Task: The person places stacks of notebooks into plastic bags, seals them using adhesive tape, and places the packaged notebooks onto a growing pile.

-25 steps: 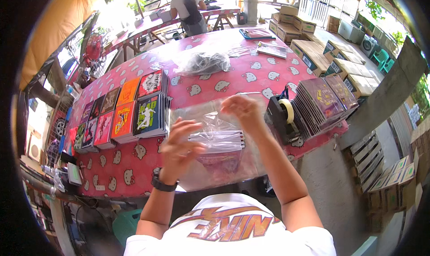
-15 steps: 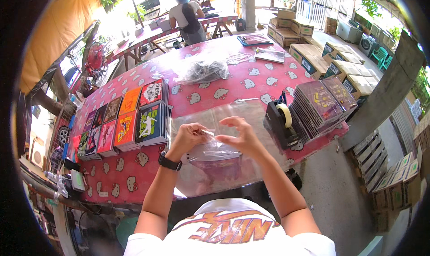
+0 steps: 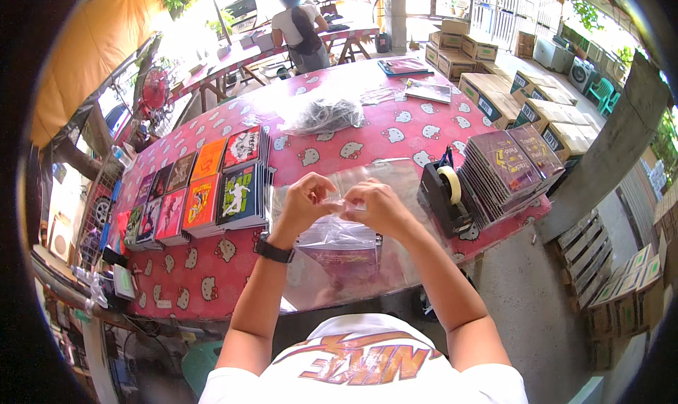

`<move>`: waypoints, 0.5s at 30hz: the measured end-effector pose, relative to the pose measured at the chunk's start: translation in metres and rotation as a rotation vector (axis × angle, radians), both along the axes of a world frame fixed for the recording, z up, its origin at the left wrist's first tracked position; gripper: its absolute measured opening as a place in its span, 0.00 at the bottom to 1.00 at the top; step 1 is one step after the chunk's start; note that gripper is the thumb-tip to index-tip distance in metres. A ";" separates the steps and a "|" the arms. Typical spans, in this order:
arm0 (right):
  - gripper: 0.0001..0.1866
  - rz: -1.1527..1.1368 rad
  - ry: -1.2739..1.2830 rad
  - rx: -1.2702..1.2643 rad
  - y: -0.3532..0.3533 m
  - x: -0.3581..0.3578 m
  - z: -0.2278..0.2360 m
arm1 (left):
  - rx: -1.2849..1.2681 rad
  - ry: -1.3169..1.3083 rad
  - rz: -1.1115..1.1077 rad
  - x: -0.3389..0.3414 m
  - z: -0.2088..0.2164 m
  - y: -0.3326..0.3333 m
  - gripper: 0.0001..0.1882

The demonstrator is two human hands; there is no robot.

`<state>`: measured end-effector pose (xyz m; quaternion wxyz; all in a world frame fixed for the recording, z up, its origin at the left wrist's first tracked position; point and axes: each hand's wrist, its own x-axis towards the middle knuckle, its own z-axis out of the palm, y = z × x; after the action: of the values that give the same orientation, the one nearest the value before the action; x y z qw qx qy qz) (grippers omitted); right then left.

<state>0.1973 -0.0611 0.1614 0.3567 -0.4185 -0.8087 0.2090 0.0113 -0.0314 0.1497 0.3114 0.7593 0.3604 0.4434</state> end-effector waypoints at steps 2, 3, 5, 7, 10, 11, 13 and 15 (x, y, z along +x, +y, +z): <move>0.06 0.003 -0.004 -0.093 0.009 -0.002 0.002 | -0.061 -0.104 -0.031 -0.010 -0.003 0.004 0.14; 0.06 0.001 -0.043 0.053 0.011 -0.008 0.006 | -0.111 -0.006 -0.082 -0.027 -0.010 0.009 0.16; 0.06 0.047 -0.024 0.264 0.012 -0.014 0.010 | -0.319 0.184 -0.180 -0.045 -0.025 0.018 0.19; 0.06 0.091 0.102 0.135 0.009 -0.017 0.011 | -0.395 0.055 -0.231 -0.044 -0.037 0.021 0.16; 0.06 0.025 0.049 0.156 0.017 -0.018 0.017 | -0.448 -0.067 -0.277 -0.023 -0.039 0.018 0.09; 0.05 -0.051 -0.108 0.301 0.021 -0.025 0.018 | -0.423 0.029 -0.195 -0.021 -0.036 0.014 0.06; 0.05 -0.032 0.070 0.337 0.017 -0.043 0.041 | -0.390 -0.053 -0.178 -0.023 -0.033 0.007 0.05; 0.06 -0.016 0.309 0.339 0.018 -0.039 0.053 | -0.255 -0.056 -0.150 -0.015 -0.009 -0.002 0.05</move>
<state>0.1580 -0.0435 0.2140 0.5432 -0.3218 -0.7647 0.1290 -0.0041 -0.0337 0.1406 0.4473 0.7259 0.3471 0.3905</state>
